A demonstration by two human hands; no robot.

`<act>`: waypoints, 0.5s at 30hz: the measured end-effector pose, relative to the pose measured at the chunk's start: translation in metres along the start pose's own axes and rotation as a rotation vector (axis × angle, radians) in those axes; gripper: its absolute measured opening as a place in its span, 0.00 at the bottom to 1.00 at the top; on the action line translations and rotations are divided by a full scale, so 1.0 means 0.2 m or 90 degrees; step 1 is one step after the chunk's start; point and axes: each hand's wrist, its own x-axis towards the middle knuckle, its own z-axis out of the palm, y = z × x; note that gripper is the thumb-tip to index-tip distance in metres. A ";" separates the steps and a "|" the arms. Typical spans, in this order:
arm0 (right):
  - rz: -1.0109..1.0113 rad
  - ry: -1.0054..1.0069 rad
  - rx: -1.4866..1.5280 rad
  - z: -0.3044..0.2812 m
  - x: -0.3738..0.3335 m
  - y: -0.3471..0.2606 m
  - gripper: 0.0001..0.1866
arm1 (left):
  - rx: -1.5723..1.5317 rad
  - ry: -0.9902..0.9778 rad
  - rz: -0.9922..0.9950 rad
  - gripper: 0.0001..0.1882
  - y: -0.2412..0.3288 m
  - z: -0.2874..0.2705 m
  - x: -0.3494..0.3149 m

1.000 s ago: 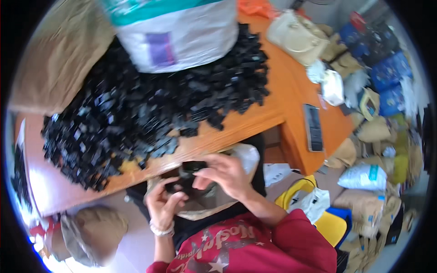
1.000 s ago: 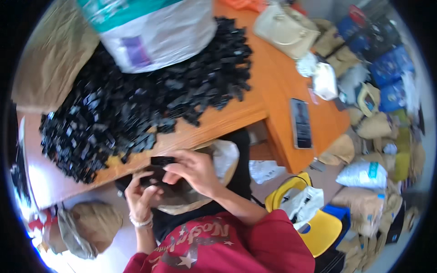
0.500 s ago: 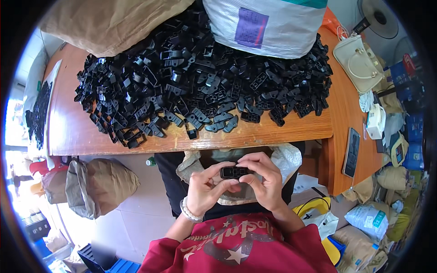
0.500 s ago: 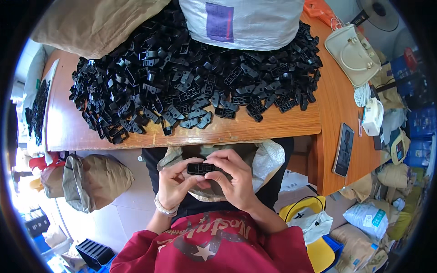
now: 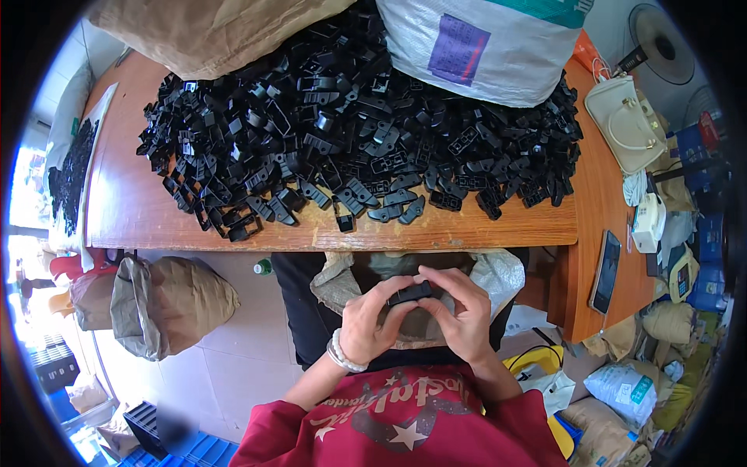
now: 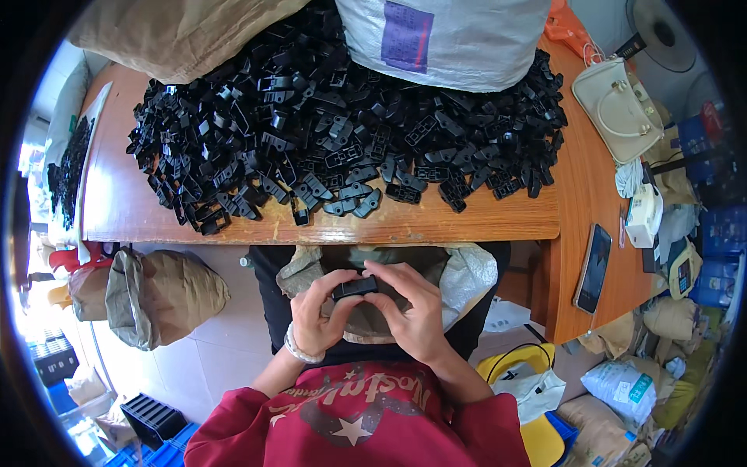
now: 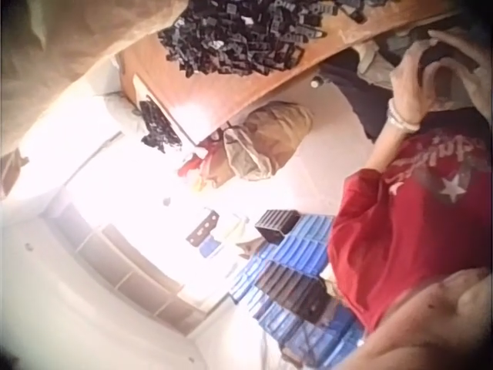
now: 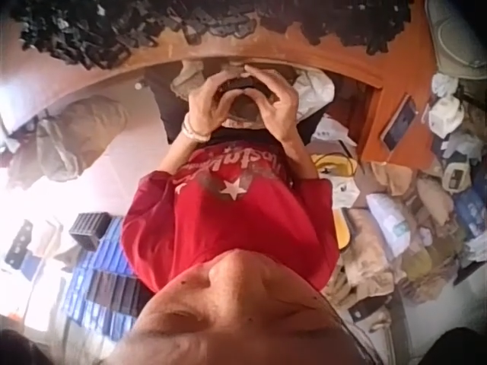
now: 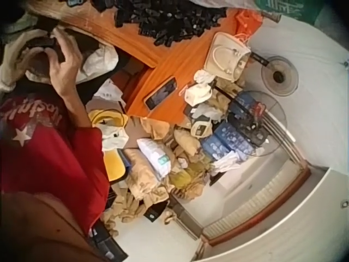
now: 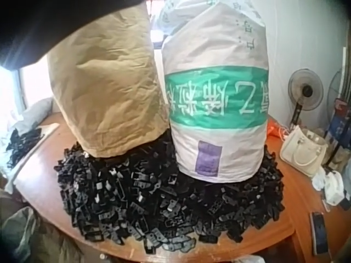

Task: Assembling small black plastic components by snapping two pieces together and placing them into a collection bag.

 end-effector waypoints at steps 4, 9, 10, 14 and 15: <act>-0.021 -0.091 -0.118 -0.05 0.02 0.03 0.18 | 0.024 -0.025 -0.022 0.21 -0.09 -0.06 0.02; -0.041 -0.083 -0.201 -0.09 0.13 0.08 0.08 | 0.198 0.194 -0.055 0.08 -0.20 -0.19 0.15; -0.089 -0.001 -0.235 -0.06 0.18 0.10 0.08 | 0.241 0.200 -0.040 0.07 -0.23 -0.21 0.18; -0.143 0.076 -0.406 0.03 0.35 0.09 0.12 | 0.424 0.131 -0.047 0.15 -0.24 -0.20 0.25; -0.148 0.062 -0.455 0.04 0.36 0.09 0.13 | 0.473 0.137 -0.037 0.15 -0.25 -0.20 0.25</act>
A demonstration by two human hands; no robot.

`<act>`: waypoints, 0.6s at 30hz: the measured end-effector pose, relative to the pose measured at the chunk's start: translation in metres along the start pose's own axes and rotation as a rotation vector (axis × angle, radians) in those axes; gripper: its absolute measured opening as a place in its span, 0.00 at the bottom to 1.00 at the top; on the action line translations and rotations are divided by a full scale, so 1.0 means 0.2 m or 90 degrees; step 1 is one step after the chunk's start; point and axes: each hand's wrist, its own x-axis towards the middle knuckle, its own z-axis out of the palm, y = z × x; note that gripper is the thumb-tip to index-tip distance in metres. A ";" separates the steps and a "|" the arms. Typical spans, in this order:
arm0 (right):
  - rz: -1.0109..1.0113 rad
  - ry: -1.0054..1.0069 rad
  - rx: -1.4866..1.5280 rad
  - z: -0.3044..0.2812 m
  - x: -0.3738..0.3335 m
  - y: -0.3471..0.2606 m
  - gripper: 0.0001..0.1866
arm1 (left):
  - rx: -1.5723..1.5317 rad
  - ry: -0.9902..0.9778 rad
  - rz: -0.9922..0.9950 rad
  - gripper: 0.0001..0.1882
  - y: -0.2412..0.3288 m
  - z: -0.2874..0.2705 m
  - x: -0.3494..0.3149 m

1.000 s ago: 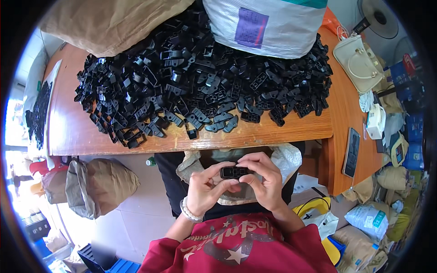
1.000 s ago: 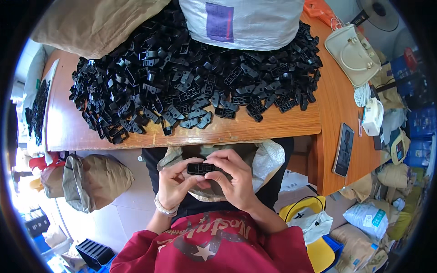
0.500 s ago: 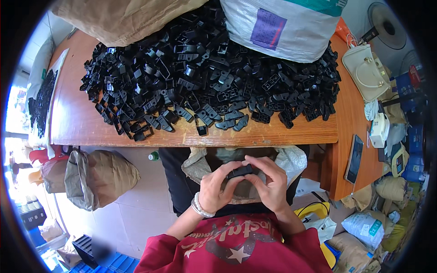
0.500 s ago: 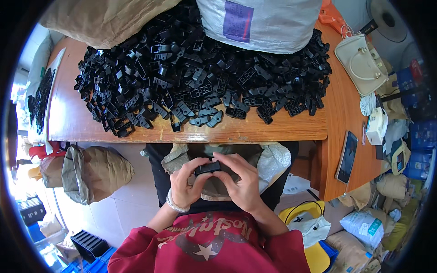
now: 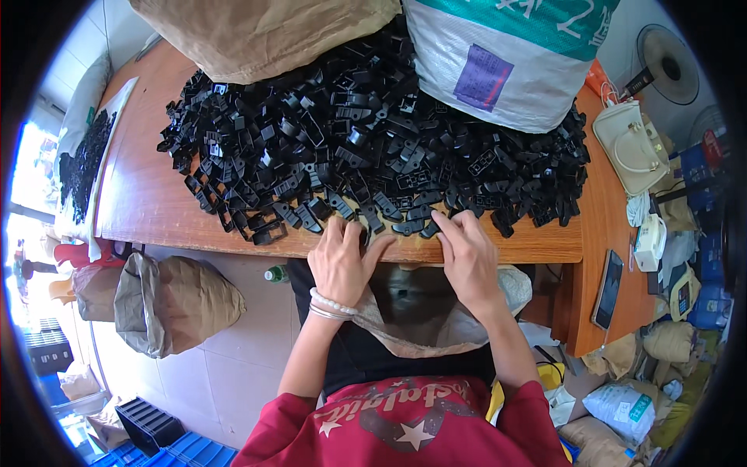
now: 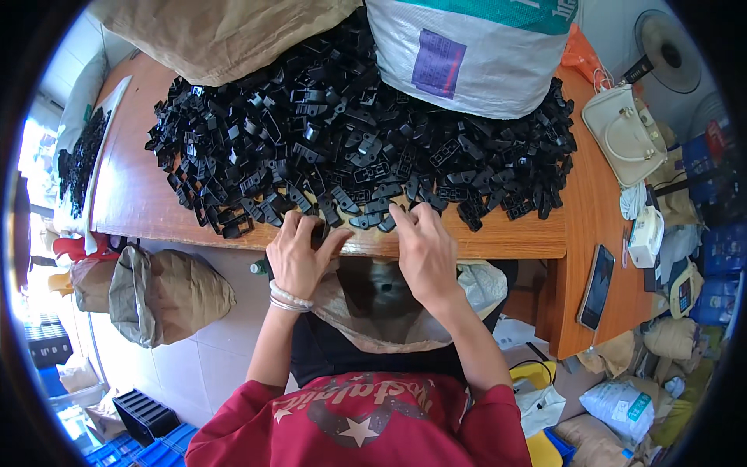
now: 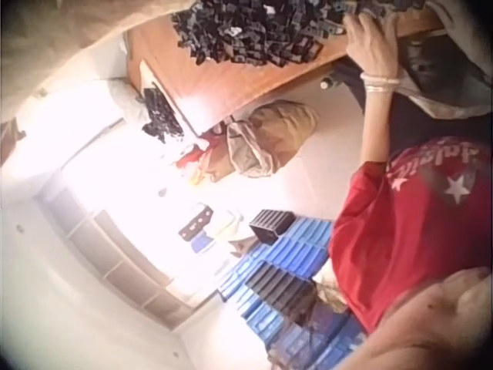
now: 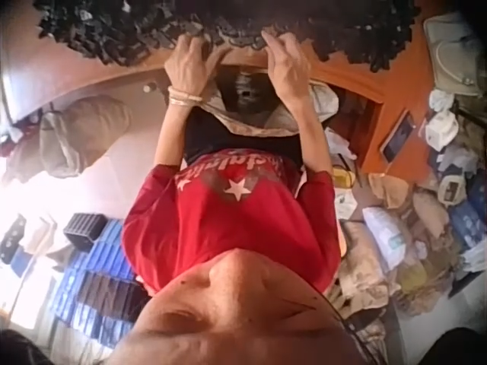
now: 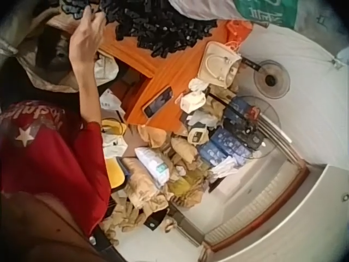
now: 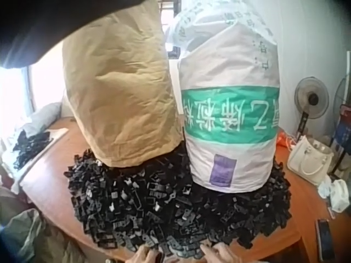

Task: Assembling small black plastic components by snapping two pieces together and placing them into a collection bag.

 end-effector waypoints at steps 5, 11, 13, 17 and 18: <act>0.000 -0.044 -0.039 0.05 -0.06 0.01 0.22 | -0.023 0.029 -0.024 0.11 -0.03 0.01 -0.07; 0.048 -0.031 -0.088 0.05 -0.04 0.01 0.23 | -0.091 0.028 -0.027 0.10 0.01 0.03 -0.01; 0.072 -0.005 -0.022 0.07 -0.07 0.08 0.16 | -0.068 0.041 0.061 0.07 0.04 0.04 0.03; 0.036 0.028 0.073 0.12 -0.08 0.04 0.16 | -0.051 0.047 -0.004 0.08 -0.03 0.01 0.01; 0.031 0.046 0.085 0.10 -0.09 0.04 0.17 | -0.022 0.027 0.014 0.09 -0.04 0.01 0.01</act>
